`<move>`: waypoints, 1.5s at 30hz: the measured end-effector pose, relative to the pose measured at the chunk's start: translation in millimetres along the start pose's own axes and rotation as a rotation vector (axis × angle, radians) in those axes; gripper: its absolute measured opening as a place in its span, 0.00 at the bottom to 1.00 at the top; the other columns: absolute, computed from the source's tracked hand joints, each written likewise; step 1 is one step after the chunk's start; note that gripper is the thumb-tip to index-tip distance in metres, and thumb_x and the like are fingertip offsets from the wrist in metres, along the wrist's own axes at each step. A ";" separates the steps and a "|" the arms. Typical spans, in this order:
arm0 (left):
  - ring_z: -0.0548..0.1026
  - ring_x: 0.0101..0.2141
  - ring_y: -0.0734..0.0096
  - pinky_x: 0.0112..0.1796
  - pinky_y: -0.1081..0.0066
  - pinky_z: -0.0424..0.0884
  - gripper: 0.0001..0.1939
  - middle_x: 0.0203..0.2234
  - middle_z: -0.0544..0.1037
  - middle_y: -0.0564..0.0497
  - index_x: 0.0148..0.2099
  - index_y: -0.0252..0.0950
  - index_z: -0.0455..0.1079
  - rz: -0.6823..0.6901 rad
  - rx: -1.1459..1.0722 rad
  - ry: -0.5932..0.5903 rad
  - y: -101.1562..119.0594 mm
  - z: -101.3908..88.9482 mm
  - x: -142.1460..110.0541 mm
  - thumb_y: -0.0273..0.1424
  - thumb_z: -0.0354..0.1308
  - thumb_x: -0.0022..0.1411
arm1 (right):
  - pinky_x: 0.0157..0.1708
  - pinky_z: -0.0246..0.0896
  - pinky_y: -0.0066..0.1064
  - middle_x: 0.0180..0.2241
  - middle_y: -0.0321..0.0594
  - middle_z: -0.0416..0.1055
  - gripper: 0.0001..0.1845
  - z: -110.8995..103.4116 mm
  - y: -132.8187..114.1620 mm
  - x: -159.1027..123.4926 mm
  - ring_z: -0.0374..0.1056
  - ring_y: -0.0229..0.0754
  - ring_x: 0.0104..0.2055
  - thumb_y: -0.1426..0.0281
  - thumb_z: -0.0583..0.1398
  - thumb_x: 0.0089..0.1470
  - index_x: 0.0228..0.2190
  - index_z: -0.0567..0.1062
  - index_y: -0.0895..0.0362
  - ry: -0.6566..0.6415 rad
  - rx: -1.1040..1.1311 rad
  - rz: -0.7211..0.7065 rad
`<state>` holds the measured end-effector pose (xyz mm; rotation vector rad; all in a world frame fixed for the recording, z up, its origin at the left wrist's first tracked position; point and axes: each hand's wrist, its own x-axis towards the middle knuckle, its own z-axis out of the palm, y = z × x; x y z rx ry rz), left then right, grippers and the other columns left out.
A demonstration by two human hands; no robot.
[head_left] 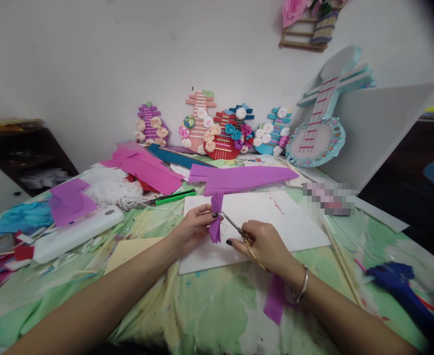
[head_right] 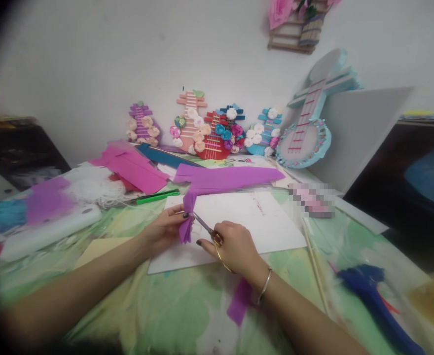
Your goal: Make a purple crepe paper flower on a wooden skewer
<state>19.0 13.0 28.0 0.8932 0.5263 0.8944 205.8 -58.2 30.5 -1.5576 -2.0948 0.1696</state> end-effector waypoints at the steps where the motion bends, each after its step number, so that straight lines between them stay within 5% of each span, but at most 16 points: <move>1: 0.74 0.27 0.75 0.29 0.76 0.69 0.16 0.29 0.76 0.49 0.41 0.30 0.71 0.000 -0.003 -0.005 -0.1 -0.2 0.0 0.23 0.65 0.47 | 0.25 0.43 0.25 0.20 0.33 0.61 0.20 0.4 0.1 0.2 0.54 0.33 0.22 0.58 0.60 0.50 0.19 0.62 0.58 -0.002 -0.004 0.003; 45: 0.71 0.23 0.80 0.28 0.78 0.67 0.14 0.26 0.76 0.52 0.38 0.30 0.72 0.001 -0.012 -0.014 3.1 3.6 -2.0 0.21 0.65 0.46 | 0.23 0.40 0.25 0.18 0.33 0.63 0.25 -3.0 -0.3 0.5 0.53 0.33 0.21 0.51 0.60 0.48 0.18 0.63 0.58 -0.052 -0.066 0.013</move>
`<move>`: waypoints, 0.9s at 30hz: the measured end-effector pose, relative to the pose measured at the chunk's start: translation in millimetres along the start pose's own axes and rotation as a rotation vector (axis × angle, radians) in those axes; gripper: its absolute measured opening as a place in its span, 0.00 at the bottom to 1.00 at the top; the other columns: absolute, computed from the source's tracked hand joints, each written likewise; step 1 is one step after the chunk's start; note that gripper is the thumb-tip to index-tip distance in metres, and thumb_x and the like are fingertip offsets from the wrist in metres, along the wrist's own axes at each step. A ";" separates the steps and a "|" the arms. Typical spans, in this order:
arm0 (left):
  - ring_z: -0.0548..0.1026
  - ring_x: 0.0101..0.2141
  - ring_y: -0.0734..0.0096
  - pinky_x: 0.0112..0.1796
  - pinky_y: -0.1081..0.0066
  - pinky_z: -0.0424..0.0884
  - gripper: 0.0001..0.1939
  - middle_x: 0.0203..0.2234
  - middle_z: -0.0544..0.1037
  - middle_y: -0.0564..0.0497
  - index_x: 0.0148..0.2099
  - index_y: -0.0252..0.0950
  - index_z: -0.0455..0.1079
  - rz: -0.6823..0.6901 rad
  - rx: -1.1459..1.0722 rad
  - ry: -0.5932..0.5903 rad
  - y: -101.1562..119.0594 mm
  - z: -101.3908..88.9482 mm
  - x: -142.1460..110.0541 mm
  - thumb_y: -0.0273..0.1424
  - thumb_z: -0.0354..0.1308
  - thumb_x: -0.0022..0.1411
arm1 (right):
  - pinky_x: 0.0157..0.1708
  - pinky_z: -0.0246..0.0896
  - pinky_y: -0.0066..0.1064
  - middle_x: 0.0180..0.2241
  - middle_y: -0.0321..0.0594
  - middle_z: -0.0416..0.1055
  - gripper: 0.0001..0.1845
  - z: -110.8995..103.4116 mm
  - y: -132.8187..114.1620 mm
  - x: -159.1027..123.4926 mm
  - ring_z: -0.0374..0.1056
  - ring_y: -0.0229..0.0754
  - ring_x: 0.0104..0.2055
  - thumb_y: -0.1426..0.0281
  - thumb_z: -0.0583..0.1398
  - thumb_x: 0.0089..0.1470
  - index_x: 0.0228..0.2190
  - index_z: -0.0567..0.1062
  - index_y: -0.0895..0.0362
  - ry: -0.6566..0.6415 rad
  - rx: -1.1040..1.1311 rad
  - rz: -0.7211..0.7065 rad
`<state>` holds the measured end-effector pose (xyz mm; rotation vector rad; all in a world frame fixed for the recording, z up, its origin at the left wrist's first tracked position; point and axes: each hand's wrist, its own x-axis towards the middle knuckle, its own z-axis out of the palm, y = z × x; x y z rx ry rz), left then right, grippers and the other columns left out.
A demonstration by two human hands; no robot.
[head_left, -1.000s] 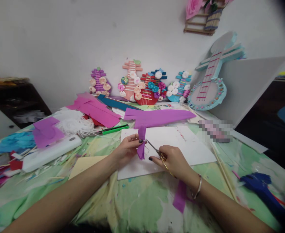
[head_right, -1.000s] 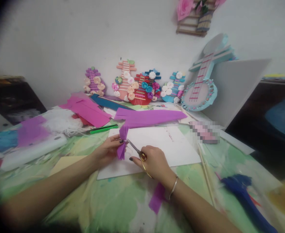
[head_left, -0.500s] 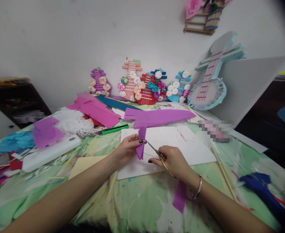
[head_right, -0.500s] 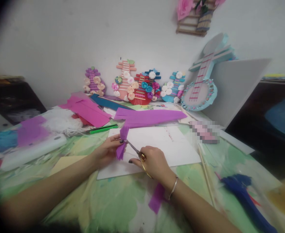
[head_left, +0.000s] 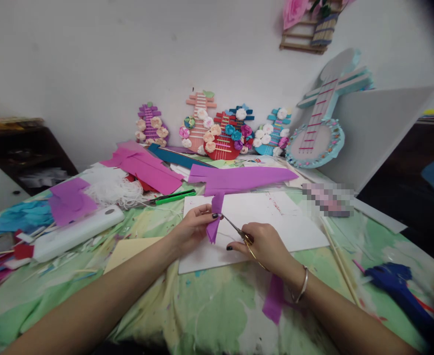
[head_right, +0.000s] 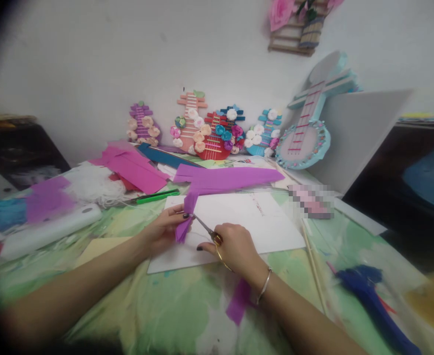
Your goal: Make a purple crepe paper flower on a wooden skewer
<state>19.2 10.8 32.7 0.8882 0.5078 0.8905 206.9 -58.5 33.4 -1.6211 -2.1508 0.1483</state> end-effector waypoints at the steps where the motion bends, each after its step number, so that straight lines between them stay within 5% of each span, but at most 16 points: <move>1: 0.72 0.23 0.80 0.28 0.78 0.68 0.14 0.26 0.76 0.52 0.38 0.30 0.72 -0.001 0.000 0.001 -0.2 -0.4 0.2 0.21 0.65 0.46 | 0.23 0.40 0.25 0.18 0.33 0.62 0.25 -0.3 -0.2 0.1 0.53 0.33 0.21 0.51 0.60 0.48 0.18 0.62 0.58 0.000 -0.005 0.001; 15: 0.73 0.25 0.78 0.28 0.79 0.67 0.14 0.28 0.77 0.50 0.38 0.30 0.71 -0.020 0.016 0.044 0.0 -0.7 0.7 0.21 0.65 0.45 | 0.23 0.44 0.25 0.16 0.33 0.61 0.26 -2.8 1.2 1.4 0.53 0.33 0.20 0.51 0.58 0.50 0.16 0.61 0.58 0.121 0.061 0.023; 20: 0.73 0.26 0.75 0.24 0.79 0.63 0.15 0.28 0.78 0.47 0.40 0.31 0.68 -0.018 0.114 0.061 -1.5 -6.4 2.8 0.26 0.64 0.48 | 0.22 0.43 0.26 0.15 0.35 0.61 0.27 -23.5 23.6 9.2 0.55 0.34 0.19 0.47 0.54 0.50 0.16 0.63 0.57 0.184 -0.100 0.114; 27: 0.74 0.30 0.69 0.29 0.74 0.64 0.10 0.31 0.78 0.44 0.34 0.33 0.64 0.070 0.442 -0.027 -7.9 -9.1 5.6 0.30 0.62 0.51 | 0.22 0.45 0.29 0.25 0.46 0.71 0.17 -53.6 79.9 11.3 0.66 0.43 0.26 0.56 0.57 0.48 0.24 0.71 0.58 -0.113 -0.407 0.525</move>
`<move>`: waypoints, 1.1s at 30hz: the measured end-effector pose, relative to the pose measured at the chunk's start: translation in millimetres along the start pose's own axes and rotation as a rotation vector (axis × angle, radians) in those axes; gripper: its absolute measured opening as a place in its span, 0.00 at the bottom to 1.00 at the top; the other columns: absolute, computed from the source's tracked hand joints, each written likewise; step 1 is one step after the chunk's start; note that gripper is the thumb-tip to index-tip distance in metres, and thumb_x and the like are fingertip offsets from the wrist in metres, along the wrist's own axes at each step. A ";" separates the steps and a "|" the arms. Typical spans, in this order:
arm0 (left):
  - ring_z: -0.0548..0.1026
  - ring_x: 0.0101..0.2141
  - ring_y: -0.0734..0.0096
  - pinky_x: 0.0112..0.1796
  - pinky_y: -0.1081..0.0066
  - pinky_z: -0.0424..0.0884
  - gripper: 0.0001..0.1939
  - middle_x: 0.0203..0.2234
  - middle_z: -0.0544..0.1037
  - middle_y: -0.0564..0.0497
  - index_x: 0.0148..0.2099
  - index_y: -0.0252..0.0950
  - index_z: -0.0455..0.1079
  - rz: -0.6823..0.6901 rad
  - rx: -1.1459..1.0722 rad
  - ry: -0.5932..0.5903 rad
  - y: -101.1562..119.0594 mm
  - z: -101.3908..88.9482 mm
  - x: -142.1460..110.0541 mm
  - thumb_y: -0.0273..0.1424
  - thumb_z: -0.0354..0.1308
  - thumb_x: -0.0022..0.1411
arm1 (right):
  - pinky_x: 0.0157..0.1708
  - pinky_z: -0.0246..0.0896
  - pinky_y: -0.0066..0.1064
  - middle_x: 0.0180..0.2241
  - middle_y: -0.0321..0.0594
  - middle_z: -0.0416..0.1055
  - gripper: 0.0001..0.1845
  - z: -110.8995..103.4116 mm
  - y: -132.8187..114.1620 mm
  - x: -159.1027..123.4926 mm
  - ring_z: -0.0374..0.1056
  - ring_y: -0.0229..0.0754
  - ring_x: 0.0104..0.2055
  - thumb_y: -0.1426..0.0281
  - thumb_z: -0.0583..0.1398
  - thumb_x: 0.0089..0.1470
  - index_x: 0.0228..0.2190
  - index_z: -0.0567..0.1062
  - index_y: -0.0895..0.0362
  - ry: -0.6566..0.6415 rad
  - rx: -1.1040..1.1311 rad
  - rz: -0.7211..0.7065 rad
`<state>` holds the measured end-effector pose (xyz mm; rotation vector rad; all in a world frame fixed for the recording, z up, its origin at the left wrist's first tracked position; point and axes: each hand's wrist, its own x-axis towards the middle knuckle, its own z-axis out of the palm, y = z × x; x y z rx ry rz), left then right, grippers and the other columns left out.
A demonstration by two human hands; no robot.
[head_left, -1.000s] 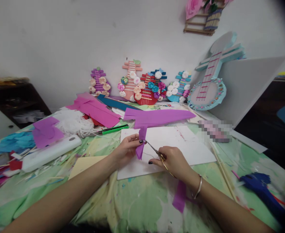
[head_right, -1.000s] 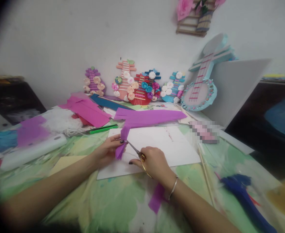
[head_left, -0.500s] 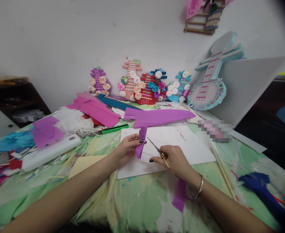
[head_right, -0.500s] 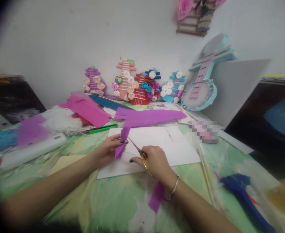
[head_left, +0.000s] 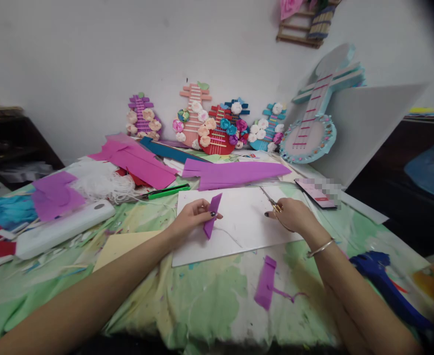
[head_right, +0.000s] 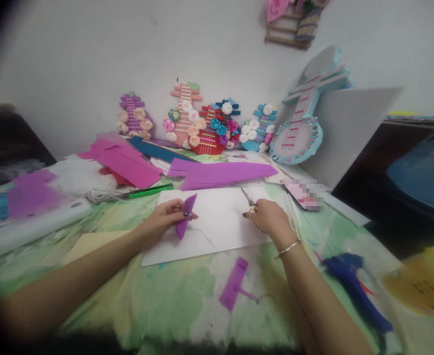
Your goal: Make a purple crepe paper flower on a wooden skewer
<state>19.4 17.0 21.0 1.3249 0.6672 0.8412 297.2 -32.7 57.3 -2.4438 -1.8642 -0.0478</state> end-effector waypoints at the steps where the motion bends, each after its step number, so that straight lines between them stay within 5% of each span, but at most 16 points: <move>1: 0.74 0.32 0.67 0.30 0.74 0.64 0.10 0.31 0.78 0.45 0.33 0.33 0.64 0.036 0.076 -0.014 -1.1 0.7 -0.3 0.30 0.62 0.50 | 0.23 0.47 0.29 0.27 0.48 0.72 0.15 1.3 4.9 2.0 0.67 0.45 0.28 0.58 0.58 0.48 0.26 0.72 0.59 -0.048 -0.038 0.030; 6: 0.72 0.29 0.68 0.29 0.74 0.62 0.07 0.27 0.76 0.51 0.33 0.36 0.65 0.081 0.332 -0.065 -4.7 0.6 -2.4 0.31 0.60 0.52 | 0.27 0.54 0.33 0.35 0.57 0.72 0.16 6.9 14.0 4.6 0.70 0.52 0.36 0.67 0.54 0.50 0.37 0.74 0.64 -0.139 -0.125 0.128; 10: 0.68 0.23 0.72 0.27 0.75 0.58 0.05 0.20 0.73 0.55 0.35 0.36 0.64 0.112 0.414 -0.150 -3.7 -3.2 -2.6 0.30 0.56 0.56 | 0.29 0.56 0.34 0.36 0.59 0.72 0.15 7.6 16.2 2.3 0.70 0.54 0.37 0.70 0.54 0.50 0.38 0.74 0.66 -0.107 -0.129 0.145; 14: 0.63 0.17 0.74 0.25 0.75 0.54 0.02 0.14 0.66 0.59 0.35 0.38 0.64 0.245 0.662 -0.102 -2.5 -3.5 -5.7 0.28 0.55 0.57 | 0.33 0.57 0.36 0.37 0.59 0.71 0.14 4.7 11.7 1.2 0.68 0.55 0.41 0.74 0.52 0.52 0.38 0.73 0.66 -0.037 -0.132 0.136; 18: 0.66 0.18 0.69 0.25 0.74 0.55 0.03 0.14 0.68 0.55 0.35 0.38 0.65 0.324 1.024 -0.047 -1.6 -4.1 -6.7 0.31 0.54 0.58 | 0.41 0.58 0.34 0.38 0.53 0.71 0.12 8.6 -17.5 -4.6 0.67 0.49 0.43 0.75 0.52 0.54 0.38 0.72 0.63 0.071 0.043 -0.133; 22: 0.71 0.23 0.59 0.27 0.71 0.59 0.08 0.19 0.72 0.47 0.39 0.36 0.64 0.280 1.380 0.113 2.2 -21.8 1.9 0.34 0.48 0.62 | 0.50 0.55 0.38 0.41 0.54 0.70 0.12 21.2 -56.0 -29.3 0.63 0.50 0.48 0.69 0.56 0.55 0.38 0.72 0.65 -0.060 0.198 -0.578; 25: 0.74 0.28 0.50 0.31 0.65 0.63 0.13 0.26 0.75 0.36 0.45 0.31 0.63 0.038 1.631 0.298 9.5 -48.4 7.9 0.31 0.43 0.62 | 0.57 0.46 0.46 0.56 0.61 0.57 0.33 19.2 -72.2 -54.4 0.52 0.56 0.59 0.62 0.62 0.49 0.52 0.64 0.67 -0.161 0.358 -0.739; 28: 0.74 0.32 0.41 0.32 0.56 0.64 0.14 0.30 0.74 0.27 0.45 0.25 0.63 -0.125 1.702 0.552 19.5 -78.3 9.2 0.26 0.43 0.59 | 0.57 0.50 0.36 0.56 0.47 0.61 0.29 6.2 -78.6 -72.2 0.57 0.45 0.57 0.63 0.61 0.52 0.54 0.64 0.57 -0.469 0.690 -1.010; 30: 0.73 0.34 0.39 0.33 0.53 0.64 0.15 0.30 0.74 0.26 0.45 0.24 0.64 -0.134 1.610 0.667 25.5 -93.4 9.7 0.26 0.46 0.58 | 0.54 0.56 0.32 0.52 0.41 0.67 0.22 -0.3 -81.0 -75.7 0.63 0.40 0.53 0.66 0.59 0.54 0.52 0.68 0.54 -0.614 0.908 -1.021; 33: 0.71 0.40 0.42 0.38 0.53 0.64 0.12 0.32 0.74 0.32 0.40 0.27 0.67 0.091 1.246 0.752 30.3 -97.5 12.9 0.29 0.53 0.54 | 0.48 0.63 0.33 0.43 0.42 0.73 0.15 2.9 -83.5 -68.2 0.69 0.41 0.44 0.69 0.58 0.53 0.44 0.74 0.56 -0.470 1.117 -0.775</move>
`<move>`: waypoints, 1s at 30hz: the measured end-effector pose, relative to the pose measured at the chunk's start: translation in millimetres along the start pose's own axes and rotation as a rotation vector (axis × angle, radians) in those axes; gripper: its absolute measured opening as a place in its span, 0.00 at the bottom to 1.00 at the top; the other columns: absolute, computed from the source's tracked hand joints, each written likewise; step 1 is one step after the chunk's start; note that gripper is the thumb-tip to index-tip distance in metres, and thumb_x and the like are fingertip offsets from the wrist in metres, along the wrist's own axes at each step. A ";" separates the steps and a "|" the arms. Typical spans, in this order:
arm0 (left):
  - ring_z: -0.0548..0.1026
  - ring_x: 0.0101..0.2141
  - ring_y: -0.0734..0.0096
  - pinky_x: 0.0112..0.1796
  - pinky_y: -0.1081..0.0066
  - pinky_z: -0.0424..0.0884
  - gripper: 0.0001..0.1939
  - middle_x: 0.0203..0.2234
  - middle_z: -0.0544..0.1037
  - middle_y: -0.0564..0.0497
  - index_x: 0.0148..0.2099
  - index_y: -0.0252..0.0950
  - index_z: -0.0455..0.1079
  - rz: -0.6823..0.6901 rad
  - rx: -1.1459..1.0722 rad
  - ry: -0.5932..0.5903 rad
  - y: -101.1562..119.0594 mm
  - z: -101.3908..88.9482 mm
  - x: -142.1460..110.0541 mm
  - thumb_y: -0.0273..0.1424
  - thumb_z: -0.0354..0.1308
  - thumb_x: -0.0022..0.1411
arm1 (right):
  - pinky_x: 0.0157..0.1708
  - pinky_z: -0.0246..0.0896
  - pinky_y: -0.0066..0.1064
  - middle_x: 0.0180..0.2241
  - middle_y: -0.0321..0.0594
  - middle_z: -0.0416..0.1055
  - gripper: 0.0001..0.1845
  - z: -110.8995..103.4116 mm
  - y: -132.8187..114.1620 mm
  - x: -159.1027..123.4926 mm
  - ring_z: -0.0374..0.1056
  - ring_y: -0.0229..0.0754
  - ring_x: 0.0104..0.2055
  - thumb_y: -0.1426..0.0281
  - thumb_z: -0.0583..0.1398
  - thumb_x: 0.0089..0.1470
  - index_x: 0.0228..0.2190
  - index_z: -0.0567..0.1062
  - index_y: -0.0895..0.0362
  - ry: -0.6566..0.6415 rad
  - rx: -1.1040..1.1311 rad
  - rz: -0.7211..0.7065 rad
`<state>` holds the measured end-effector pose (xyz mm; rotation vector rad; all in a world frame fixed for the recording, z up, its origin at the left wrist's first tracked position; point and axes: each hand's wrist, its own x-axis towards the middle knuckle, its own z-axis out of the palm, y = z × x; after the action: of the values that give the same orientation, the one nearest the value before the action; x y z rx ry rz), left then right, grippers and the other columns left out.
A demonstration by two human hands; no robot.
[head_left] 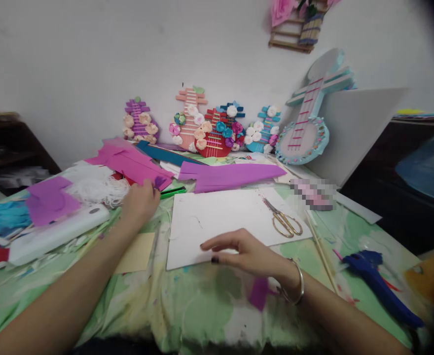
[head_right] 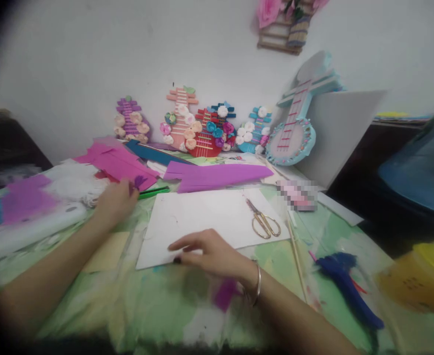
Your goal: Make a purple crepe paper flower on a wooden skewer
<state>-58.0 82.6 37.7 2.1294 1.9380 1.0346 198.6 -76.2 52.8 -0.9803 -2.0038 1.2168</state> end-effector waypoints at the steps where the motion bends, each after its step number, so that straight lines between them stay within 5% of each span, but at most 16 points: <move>1: 0.72 0.40 0.47 0.39 0.56 0.64 0.10 0.33 0.75 0.36 0.37 0.29 0.68 0.024 -0.105 -0.020 5.0 1.1 -1.5 0.29 0.56 0.53 | 0.45 0.64 0.33 0.41 0.42 0.74 0.12 -1.3 5.0 3.2 0.70 0.41 0.42 0.70 0.57 0.53 0.40 0.76 0.58 0.129 0.015 0.024; 3: 0.73 0.34 0.62 0.36 0.67 0.67 0.10 0.32 0.75 0.45 0.37 0.33 0.69 0.049 -0.263 -0.071 22.0 4.9 -11.5 0.32 0.57 0.53 | 0.42 0.65 0.34 0.36 0.42 0.75 0.09 -3.7 16.5 9.3 0.70 0.41 0.39 0.72 0.57 0.52 0.35 0.77 0.58 0.341 0.019 0.048; 7: 0.72 0.26 0.73 0.28 0.74 0.66 0.16 0.28 0.75 0.50 0.37 0.32 0.70 -0.114 -1.198 -0.538 65.1 13.3 -51.3 0.36 0.65 0.46 | 0.41 0.65 0.34 0.37 0.41 0.74 0.09 -3.7 30.1 16.7 0.69 0.40 0.39 0.71 0.58 0.51 0.36 0.75 0.57 0.487 0.070 0.017; 11: 0.72 0.28 0.75 0.31 0.76 0.65 0.15 0.27 0.75 0.51 0.33 0.30 0.68 -0.137 -1.393 -0.812 85.4 20.7 -83.0 0.33 0.67 0.47 | 0.38 0.65 0.31 0.35 0.40 0.72 0.09 0.8 29.7 17.5 0.68 0.38 0.37 0.68 0.59 0.52 0.37 0.73 0.57 0.486 0.100 -0.055; 16: 0.72 0.26 0.75 0.30 0.75 0.65 0.17 0.23 0.73 0.54 0.32 0.33 0.61 -0.199 -1.352 -0.790 83.9 22.9 -87.6 0.32 0.67 0.47 | 0.34 0.65 0.29 0.32 0.38 0.69 0.08 3.1 32.3 17.0 0.66 0.36 0.34 0.70 0.60 0.51 0.36 0.71 0.57 0.474 0.094 -0.034; 21: 0.70 0.28 0.76 0.32 0.75 0.65 0.14 0.24 0.70 0.55 0.30 0.31 0.62 -0.017 -1.201 -0.731 85.7 18.1 -86.5 0.32 0.65 0.49 | 0.32 0.65 0.29 0.30 0.37 0.69 0.07 5.1 33.9 17.2 0.67 0.36 0.32 0.70 0.60 0.51 0.34 0.70 0.58 0.469 0.087 0.021; 30: 0.74 0.35 0.70 0.41 0.68 0.69 0.16 0.31 0.72 0.51 0.36 0.32 0.62 0.013 -1.122 -0.837 84.4 19.7 -86.3 0.26 0.65 0.46 | 0.32 0.64 0.28 0.31 0.36 0.69 0.09 -0.3 33.4 14.5 0.67 0.36 0.32 0.72 0.61 0.48 0.34 0.69 0.57 0.467 -0.016 0.026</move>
<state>26.8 -4.9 27.3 1.4748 0.6633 0.7263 200.3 -53.7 24.2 -1.1759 -1.6374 0.8829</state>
